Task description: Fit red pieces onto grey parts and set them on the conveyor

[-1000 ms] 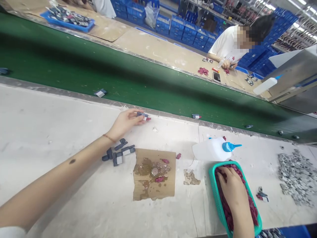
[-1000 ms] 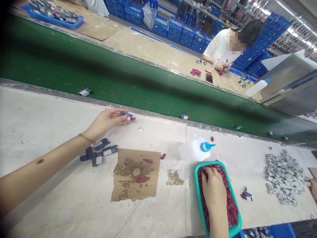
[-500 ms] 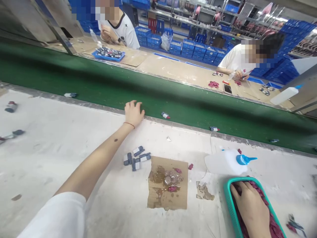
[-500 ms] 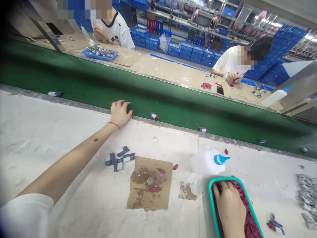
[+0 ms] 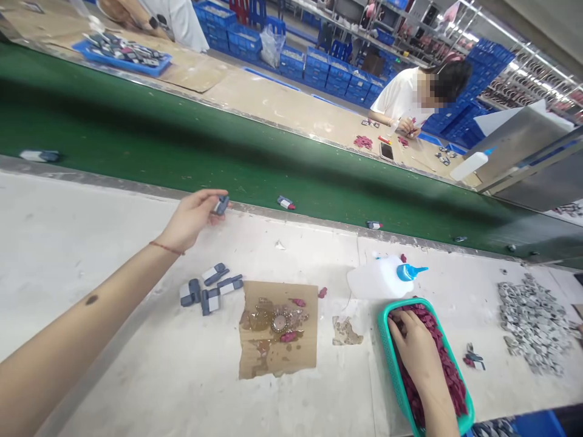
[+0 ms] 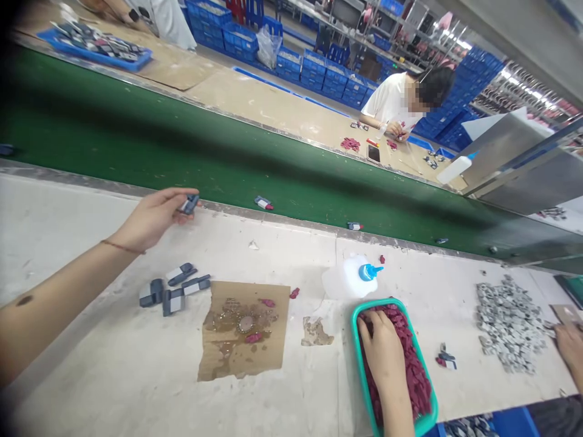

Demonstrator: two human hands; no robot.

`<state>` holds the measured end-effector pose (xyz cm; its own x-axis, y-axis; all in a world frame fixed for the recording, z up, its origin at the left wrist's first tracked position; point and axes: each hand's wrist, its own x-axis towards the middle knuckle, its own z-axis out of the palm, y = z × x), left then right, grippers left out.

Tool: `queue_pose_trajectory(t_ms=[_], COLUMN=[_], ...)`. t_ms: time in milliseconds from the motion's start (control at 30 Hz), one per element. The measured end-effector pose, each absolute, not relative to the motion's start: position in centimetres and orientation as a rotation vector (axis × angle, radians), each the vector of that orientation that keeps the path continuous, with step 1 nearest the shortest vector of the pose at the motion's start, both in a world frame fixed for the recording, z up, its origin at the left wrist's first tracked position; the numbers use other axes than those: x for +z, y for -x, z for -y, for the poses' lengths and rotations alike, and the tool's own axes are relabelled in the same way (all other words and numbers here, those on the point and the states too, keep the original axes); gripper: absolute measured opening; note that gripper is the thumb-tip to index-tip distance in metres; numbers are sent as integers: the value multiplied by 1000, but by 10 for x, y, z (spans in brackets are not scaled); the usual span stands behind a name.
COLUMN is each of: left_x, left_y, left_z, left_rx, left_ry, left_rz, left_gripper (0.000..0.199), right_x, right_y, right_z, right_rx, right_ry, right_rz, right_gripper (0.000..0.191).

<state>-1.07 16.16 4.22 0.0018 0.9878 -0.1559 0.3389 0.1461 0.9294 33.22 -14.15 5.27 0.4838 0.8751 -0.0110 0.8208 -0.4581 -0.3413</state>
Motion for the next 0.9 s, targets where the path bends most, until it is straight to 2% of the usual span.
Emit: queue_pose_trajectory(t_ms=[133, 267, 367, 467, 700, 800, 900], left_x=[50, 53, 49, 43, 24, 19, 14], left_y=[9, 10, 8, 4, -5, -4, 0], left_z=[-113, -71, -47, -29, -12, -10, -10], left_rx=[737, 594, 546, 537, 569, 570, 562], left_ry=[-1036, -919, -913, -856, -641, -616, -634], left_rz=[-1276, -1114, -1053, -1017, -888, -842, -805], left_gripper=[26, 51, 57, 53, 50, 46, 51], right_x=[54, 61, 69, 73, 52, 40, 30], right_y=[-333, -326, -311, -289, -223, -202, -190], right_z=[143, 147, 146, 141, 102, 84, 70], right_rx=[407, 566, 507, 457, 776, 750, 641], right_ry=[2342, 2105, 2029, 2032, 1829, 1654, 1501], right_rz=[1201, 848, 777, 895, 1397, 1716, 1974], right_gripper=[30, 33, 33, 31, 21, 23, 28])
